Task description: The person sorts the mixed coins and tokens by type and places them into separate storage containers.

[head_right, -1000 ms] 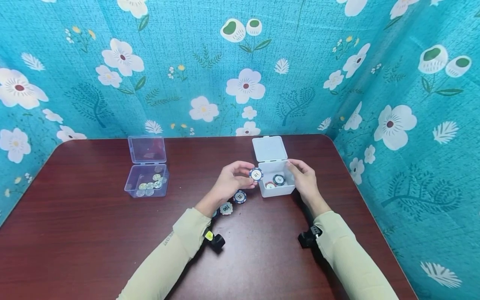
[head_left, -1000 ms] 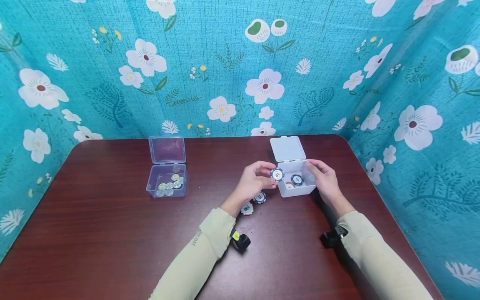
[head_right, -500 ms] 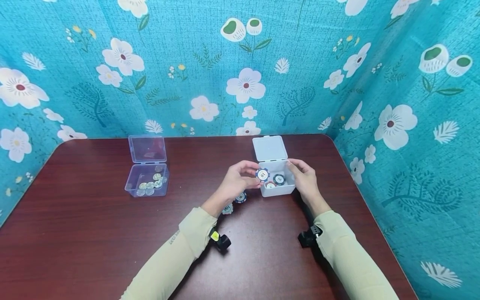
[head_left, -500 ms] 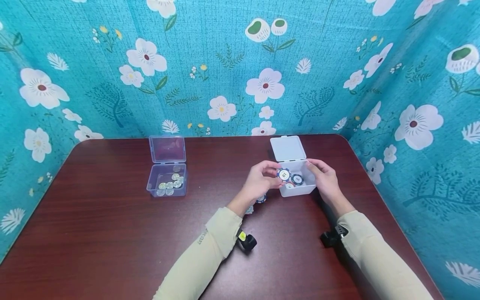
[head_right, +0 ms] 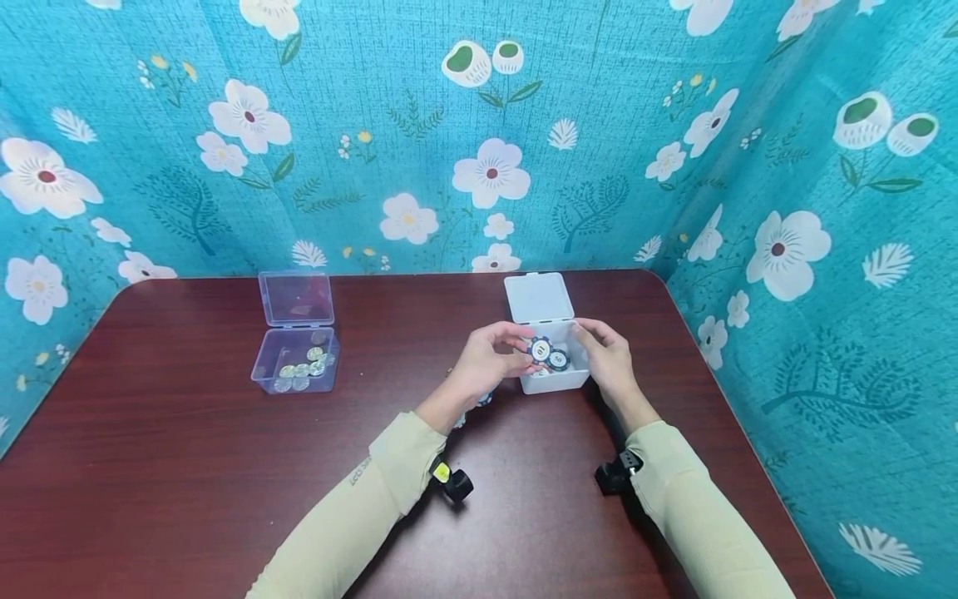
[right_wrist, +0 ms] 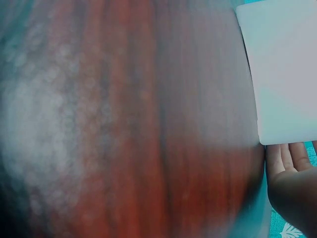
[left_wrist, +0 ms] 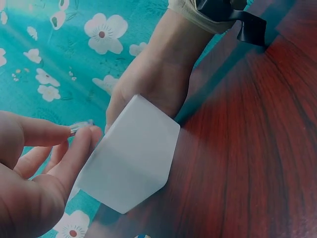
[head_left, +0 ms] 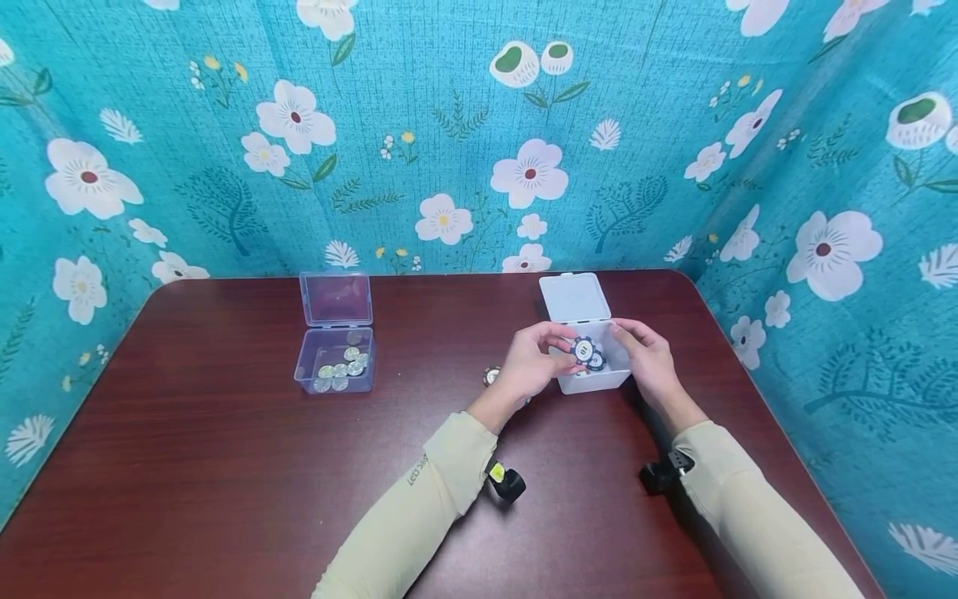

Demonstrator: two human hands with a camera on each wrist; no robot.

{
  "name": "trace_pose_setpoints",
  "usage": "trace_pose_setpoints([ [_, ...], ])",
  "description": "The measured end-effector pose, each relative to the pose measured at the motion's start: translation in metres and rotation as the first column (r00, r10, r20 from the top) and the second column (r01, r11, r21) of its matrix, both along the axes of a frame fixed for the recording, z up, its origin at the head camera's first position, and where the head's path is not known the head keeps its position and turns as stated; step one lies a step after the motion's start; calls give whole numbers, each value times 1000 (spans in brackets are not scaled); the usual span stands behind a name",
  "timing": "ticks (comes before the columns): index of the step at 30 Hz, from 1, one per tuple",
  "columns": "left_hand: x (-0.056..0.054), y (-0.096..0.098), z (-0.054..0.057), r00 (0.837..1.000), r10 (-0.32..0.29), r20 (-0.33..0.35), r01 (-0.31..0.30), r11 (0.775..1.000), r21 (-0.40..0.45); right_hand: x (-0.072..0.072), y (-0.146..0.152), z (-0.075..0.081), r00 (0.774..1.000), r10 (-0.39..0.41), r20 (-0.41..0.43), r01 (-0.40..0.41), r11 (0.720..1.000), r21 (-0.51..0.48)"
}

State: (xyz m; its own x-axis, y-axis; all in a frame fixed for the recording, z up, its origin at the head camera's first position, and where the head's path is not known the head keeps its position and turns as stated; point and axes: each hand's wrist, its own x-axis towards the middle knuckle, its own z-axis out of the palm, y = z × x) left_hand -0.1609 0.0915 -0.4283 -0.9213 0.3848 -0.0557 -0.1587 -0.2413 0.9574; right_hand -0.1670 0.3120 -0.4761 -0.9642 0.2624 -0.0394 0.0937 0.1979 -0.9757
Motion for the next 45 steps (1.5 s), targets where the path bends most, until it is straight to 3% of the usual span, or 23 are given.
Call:
trace_pose_setpoints([
  [6, 1, -1, -1, 999, -21, -37, 19, 999, -33, -1, -1, -1, 1000, -9, -2, 9, 1000, -7],
  [19, -2, -10, -4, 1000, -14, 21, 15, 1000, -22, -1, -1, 1, 1000, -3, 4, 3, 1000, 6],
  [23, -5, -16, -10, 1000, -25, 1, 25, 997, -78, 0, -1, 0, 1000, 3, 3, -3, 1000, 5],
  [28, -9, -29, -17, 995, -61, -75, 44, 977, -209, -1, -2, 0, 1000, 0, 6, 0, 1000, -5],
  [33, -12, -42, -21, 982, -100, -158, 36, 932, -361, 0, -2, 0, 1000, -3, -1, 3, 1000, -2],
  [40, -16, -52, -23, 956, -150, -251, -16, 830, -557, -1, -2, 1, 1000, 1, -2, -1, 1000, 10],
  [45, -15, -54, -25, 944, -218, -249, 1, 753, -658, 0, -4, 4, 1000, -5, 11, 4, 1000, 7],
])
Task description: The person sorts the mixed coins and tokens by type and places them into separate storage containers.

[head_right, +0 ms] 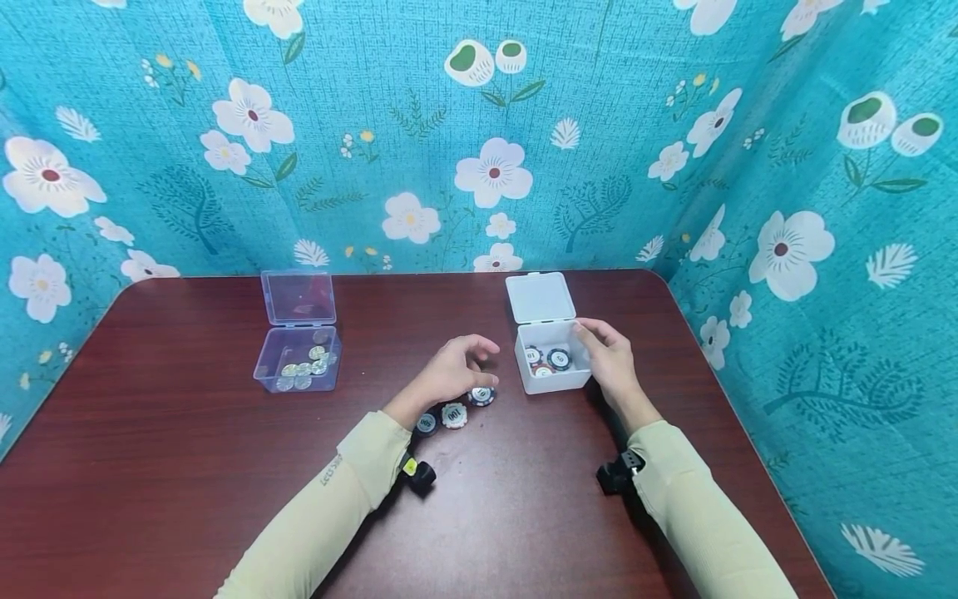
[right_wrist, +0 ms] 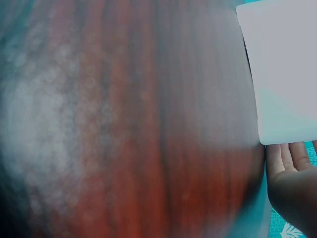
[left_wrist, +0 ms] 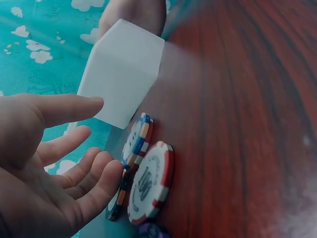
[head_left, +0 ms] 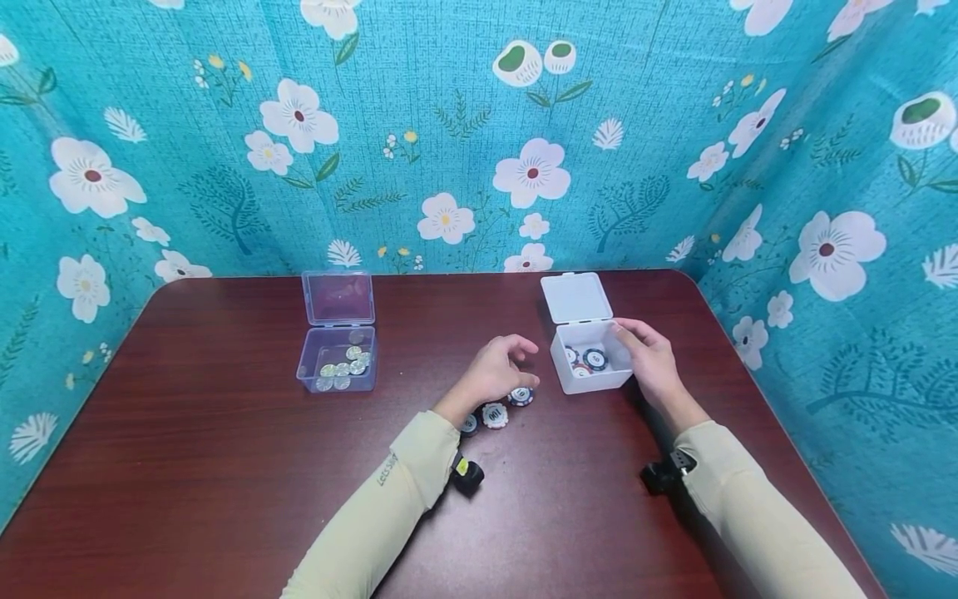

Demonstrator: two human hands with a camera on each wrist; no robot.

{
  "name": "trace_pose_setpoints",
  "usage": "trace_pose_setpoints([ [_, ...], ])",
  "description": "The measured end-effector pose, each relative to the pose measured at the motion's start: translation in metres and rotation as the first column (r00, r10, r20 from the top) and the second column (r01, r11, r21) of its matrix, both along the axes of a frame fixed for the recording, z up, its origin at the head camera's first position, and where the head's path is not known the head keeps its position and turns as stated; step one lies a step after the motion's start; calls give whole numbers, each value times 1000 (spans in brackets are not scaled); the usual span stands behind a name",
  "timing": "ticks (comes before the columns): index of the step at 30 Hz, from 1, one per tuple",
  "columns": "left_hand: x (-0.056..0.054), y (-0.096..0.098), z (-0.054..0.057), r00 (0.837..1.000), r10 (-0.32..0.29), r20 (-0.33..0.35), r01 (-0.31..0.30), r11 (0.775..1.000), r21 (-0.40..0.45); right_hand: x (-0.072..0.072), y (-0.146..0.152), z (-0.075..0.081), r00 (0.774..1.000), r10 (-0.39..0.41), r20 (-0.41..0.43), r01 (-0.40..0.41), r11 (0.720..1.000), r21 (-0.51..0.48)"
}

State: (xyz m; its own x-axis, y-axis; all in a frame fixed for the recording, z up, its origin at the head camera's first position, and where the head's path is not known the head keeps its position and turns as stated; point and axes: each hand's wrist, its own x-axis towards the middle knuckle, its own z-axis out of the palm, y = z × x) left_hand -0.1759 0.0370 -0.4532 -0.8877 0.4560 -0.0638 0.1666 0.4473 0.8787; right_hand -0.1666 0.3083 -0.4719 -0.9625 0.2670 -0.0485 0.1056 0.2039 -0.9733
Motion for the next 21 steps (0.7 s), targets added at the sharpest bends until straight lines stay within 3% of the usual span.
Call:
trace_pose_setpoints([
  [9, 5, -2, 2, 991, -80, -105, 61, 984, -166, -1, 3, -4, 1000, 1, 5, -1, 1000, -1],
  [21, 11, -8, 3, 976, -156, -149, 104, 945, -311, -1, 1, -3, 1000, -2, 0, 2, 1000, -16],
])
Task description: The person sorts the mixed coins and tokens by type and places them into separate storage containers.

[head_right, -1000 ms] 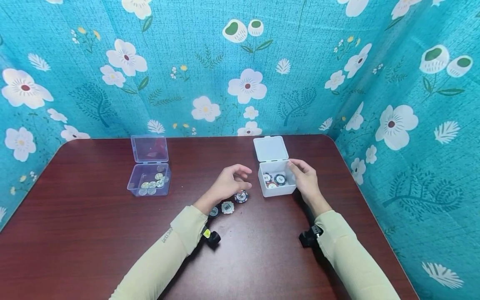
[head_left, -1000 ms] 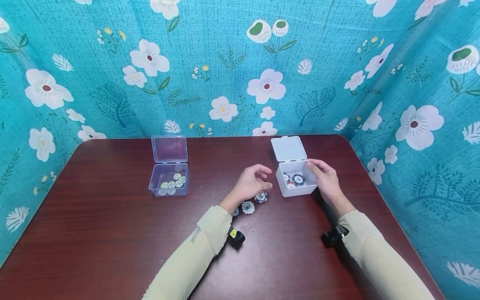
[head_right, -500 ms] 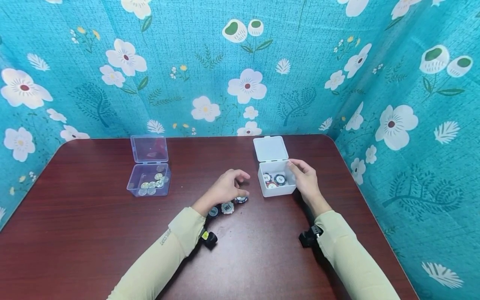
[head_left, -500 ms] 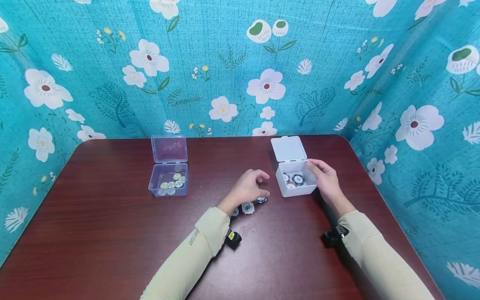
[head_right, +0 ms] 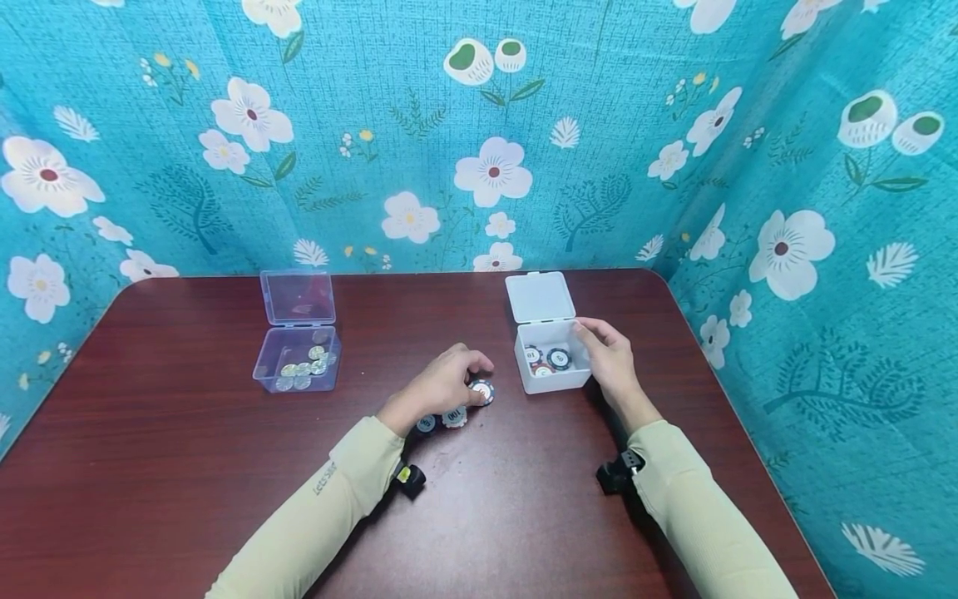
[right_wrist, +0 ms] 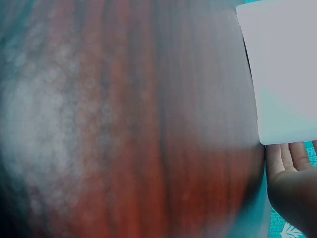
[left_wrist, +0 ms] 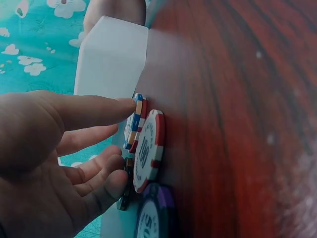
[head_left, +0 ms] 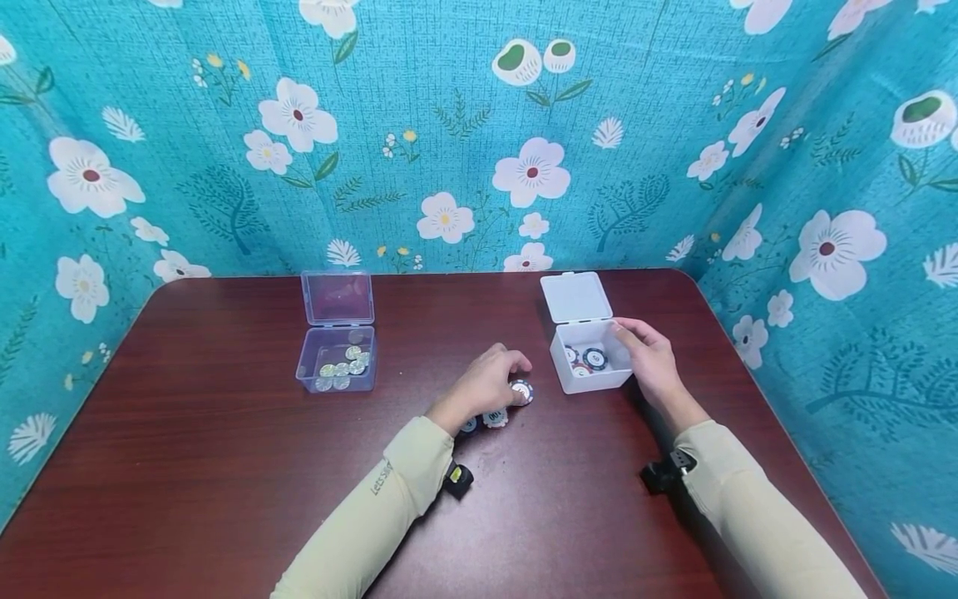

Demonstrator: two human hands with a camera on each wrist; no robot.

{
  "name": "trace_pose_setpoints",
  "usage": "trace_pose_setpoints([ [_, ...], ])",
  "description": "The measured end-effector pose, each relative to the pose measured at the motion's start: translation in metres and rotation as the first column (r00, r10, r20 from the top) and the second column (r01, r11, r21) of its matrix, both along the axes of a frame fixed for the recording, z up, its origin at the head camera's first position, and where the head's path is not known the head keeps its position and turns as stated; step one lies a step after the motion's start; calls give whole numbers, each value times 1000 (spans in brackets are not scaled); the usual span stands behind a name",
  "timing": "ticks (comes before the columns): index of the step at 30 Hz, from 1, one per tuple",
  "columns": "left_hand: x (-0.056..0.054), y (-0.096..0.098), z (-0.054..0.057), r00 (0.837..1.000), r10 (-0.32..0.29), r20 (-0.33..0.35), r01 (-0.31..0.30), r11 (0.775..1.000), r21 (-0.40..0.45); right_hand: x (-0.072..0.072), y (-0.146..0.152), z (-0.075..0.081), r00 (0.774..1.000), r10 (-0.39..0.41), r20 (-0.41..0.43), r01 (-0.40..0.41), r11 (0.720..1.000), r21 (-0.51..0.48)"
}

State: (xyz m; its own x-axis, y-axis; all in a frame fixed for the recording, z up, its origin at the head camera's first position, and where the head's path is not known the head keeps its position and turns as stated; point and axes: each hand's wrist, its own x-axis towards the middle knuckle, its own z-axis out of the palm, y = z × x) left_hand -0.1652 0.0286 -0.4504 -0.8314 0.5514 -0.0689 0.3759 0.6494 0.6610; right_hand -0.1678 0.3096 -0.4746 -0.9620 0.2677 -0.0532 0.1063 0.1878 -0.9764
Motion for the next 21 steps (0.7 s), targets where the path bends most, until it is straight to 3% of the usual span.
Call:
trace_pose_setpoints([
  [21, 1, -1, 1, 998, -34, -49, 30, 996, -79, 1, 1, -1, 1000, 10, 9, -10, 1000, -8],
])
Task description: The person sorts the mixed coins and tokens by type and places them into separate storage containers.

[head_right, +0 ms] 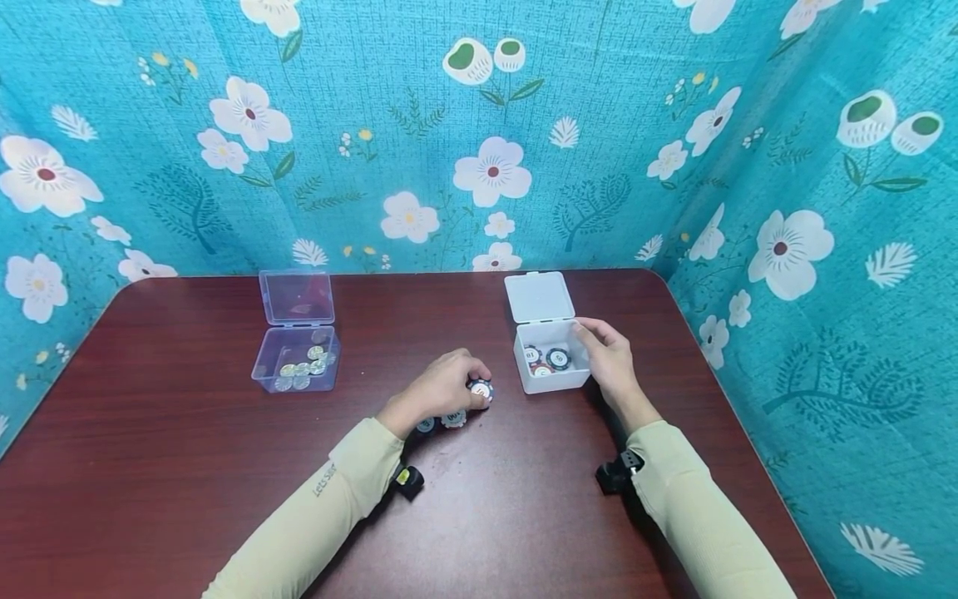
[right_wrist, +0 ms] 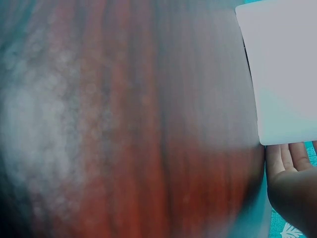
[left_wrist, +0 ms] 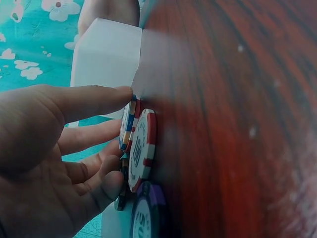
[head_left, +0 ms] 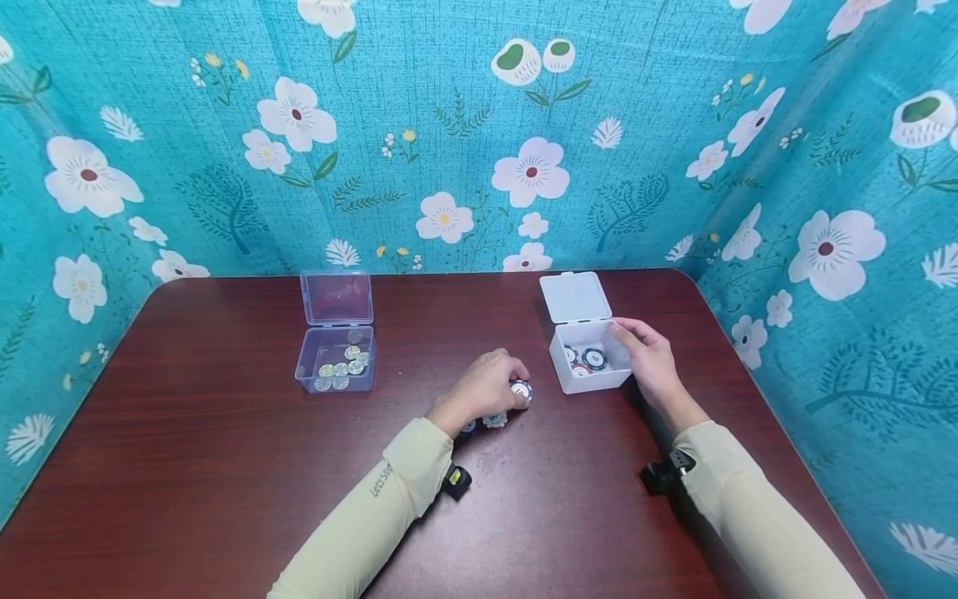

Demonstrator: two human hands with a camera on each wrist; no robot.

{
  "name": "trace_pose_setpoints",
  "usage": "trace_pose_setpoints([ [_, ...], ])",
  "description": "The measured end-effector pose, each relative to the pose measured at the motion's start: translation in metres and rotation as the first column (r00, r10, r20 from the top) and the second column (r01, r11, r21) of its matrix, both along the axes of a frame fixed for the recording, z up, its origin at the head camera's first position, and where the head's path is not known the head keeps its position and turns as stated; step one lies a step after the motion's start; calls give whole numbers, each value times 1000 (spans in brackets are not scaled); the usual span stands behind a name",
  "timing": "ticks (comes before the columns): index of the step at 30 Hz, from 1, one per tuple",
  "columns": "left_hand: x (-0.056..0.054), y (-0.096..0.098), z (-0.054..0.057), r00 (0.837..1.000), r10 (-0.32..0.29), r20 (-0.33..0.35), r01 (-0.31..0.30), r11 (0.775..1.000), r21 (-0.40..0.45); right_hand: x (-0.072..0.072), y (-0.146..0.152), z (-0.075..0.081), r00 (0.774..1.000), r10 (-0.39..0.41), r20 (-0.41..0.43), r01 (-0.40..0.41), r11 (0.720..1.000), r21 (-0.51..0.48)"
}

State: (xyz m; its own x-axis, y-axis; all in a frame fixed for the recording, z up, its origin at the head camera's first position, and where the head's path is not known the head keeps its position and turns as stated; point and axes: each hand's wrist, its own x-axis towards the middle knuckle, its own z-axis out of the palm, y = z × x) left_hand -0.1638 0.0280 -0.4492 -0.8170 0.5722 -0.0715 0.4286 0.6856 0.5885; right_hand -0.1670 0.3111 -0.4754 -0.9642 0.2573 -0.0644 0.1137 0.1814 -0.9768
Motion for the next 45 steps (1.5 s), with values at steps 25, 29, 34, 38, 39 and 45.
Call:
trace_pose_setpoints([
  [25, 0, -1, -6, 999, -3, -52, 3, 1000, -8, -2, 0, -1, 1000, 3, -4, -3, 1000, 1],
  [29, 0, -1, -8, 998, -3, -63, 2, 1000, -11, -2, 0, -2, 1000, -3, -5, 3, 1000, 0],
  [34, 0, 0, -9, 998, 7, -63, -7, 1000, 1, -2, 0, -1, 1000, -2, -6, 2, 1000, 4],
  [38, 0, -1, -9, 997, 11, -72, -10, 1000, 16, -1, -1, -1, 1000, -6, -15, 6, 1000, 10],
  [39, 0, -1, -10, 998, 15, -68, -14, 1000, 22, -1, -1, -1, 1000, -8, -18, 8, 1000, 11],
  [45, 3, -2, -10, 998, 55, -21, -54, 996, 71, 0, -1, -1, 1000, -7, -27, 7, 1000, 12],
])
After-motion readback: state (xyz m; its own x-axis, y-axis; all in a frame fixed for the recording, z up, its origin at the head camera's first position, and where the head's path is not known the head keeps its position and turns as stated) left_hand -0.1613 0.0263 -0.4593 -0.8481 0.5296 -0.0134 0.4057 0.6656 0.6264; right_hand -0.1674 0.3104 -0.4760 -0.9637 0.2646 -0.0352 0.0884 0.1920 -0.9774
